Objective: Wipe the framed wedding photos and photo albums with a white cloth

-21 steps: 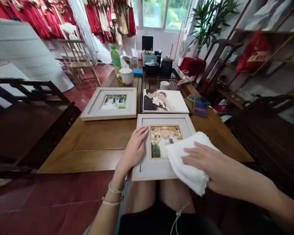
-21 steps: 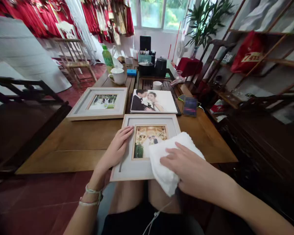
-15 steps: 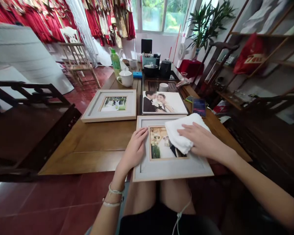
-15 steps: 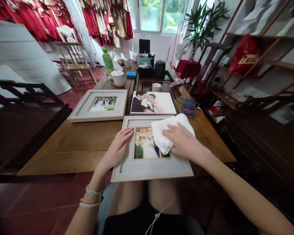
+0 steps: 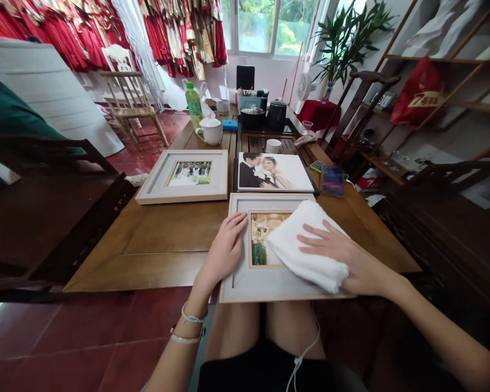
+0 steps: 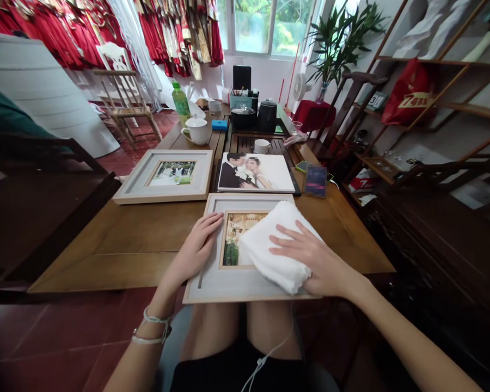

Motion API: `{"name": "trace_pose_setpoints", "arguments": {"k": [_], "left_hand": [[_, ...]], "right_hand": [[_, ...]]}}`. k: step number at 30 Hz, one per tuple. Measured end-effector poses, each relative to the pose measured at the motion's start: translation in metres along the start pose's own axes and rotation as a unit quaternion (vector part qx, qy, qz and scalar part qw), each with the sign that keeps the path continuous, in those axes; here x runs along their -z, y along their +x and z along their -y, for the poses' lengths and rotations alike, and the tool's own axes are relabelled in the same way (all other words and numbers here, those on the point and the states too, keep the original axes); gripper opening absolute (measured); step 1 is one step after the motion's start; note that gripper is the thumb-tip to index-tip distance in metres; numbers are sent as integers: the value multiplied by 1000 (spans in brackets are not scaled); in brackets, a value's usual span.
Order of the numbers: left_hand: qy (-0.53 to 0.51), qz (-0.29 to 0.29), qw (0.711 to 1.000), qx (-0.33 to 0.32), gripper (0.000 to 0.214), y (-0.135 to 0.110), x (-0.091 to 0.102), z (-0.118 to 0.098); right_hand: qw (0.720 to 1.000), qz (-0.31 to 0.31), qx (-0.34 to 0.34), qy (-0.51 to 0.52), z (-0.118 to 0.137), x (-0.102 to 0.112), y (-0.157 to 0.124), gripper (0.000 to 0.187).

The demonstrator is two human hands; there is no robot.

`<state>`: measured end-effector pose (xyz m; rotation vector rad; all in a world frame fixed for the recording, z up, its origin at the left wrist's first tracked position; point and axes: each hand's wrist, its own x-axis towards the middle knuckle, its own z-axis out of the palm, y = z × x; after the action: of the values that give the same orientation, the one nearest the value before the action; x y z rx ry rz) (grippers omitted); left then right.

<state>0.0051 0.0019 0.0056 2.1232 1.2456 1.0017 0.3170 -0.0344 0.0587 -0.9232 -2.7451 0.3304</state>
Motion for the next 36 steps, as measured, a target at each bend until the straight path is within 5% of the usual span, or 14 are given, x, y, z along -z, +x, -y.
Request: {"name": "trace_pose_setpoints", "arguments": {"k": [4,13,21,31,36], "left_hand": [[-4,-8,1000,2,45,3,2,-2],[-105,4,994,-25,48,10,13,-8],[-78,15,996,-36,54,10,8,-2],[-31,15,999,-28,54,8,6,-2],[-33,19,999,-30,57,8,7,1]], "right_hand": [[1000,7,-12,-25,13,-5,-7,59],[996,-64,-5,-59,-11,-18,6,53],[987,-81,-73,-122,-17,-14,30,53],[999,23,-29,-22,58,-4,21,66],[997,18,-59,-38,56,2,17,64]]}}
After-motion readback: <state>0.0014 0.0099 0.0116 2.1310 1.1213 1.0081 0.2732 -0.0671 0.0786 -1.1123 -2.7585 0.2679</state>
